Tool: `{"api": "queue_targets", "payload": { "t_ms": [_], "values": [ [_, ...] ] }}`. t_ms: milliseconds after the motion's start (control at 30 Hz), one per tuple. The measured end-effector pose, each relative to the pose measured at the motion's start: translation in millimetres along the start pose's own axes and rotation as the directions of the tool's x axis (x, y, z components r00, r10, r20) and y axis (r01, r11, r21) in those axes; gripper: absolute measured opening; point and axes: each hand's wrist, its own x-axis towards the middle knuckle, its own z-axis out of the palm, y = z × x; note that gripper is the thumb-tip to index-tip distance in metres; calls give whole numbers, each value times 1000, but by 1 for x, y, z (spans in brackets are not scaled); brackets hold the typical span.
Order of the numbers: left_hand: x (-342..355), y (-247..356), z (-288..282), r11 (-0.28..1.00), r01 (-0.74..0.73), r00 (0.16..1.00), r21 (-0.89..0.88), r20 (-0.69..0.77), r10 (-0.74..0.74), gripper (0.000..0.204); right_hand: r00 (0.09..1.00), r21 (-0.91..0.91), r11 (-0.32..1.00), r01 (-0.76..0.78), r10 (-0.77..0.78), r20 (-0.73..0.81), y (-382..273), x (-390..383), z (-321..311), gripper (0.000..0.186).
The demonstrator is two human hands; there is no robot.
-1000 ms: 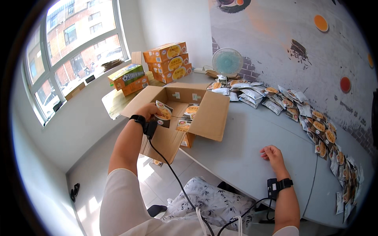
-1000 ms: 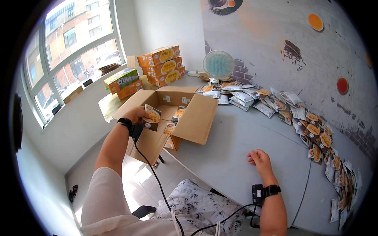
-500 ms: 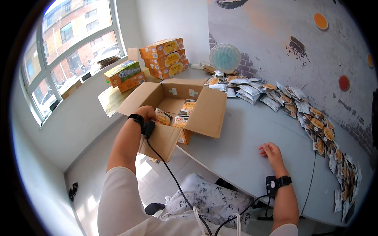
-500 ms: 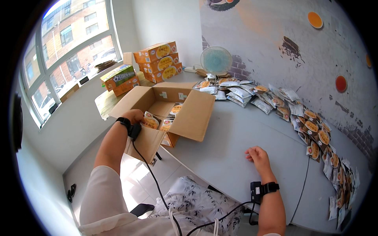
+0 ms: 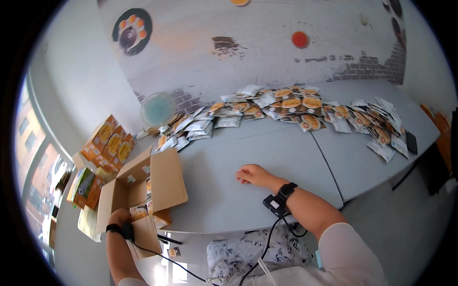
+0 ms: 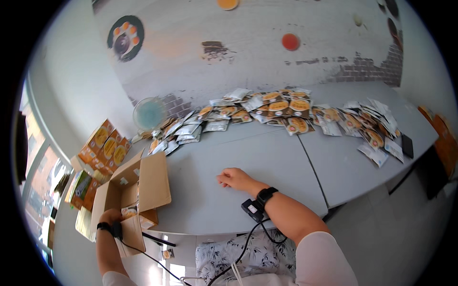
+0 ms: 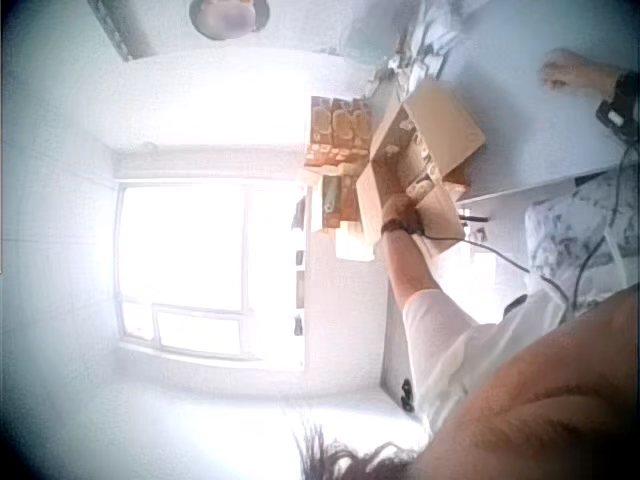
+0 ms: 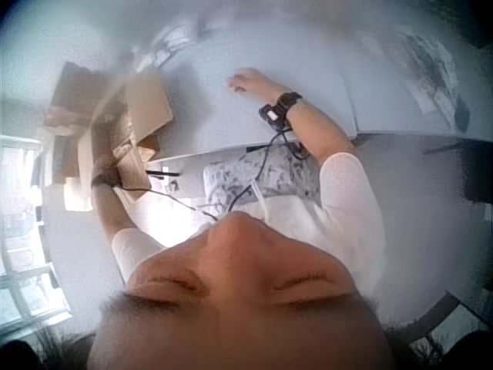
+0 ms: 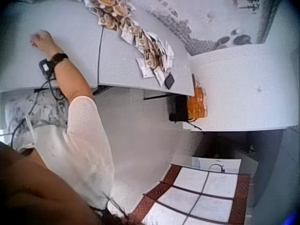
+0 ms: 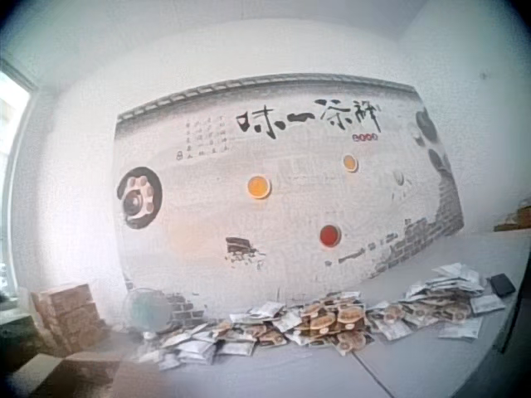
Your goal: The person sits on the floor and packs small, individually wrapped packets into a cardboard box. They pick up packets from a large pile on a table, briefly inspect them, and place them inside the box.
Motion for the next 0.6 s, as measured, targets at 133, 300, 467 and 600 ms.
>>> {"api": "queue_targets", "payload": {
  "t_ms": [133,300,467,600],
  "values": [
    [-25,57,-31,589,147,987,-795,80,-138,13,1000,-17,1000,17,-17,-6,6,-2,-6,26],
    [-44,135,-85,664,-314,918,-678,-396,30,27,997,7,997,76,-76,-30,3,-2,1,28],
    [-86,268,-124,168,-575,812,-801,-534,236,37,988,103,992,74,-59,-145,2,-6,-15,26],
    [-108,349,-121,-84,-587,708,-805,-561,428,34,880,342,929,140,42,-473,2,0,-65,22]
  ]
}}
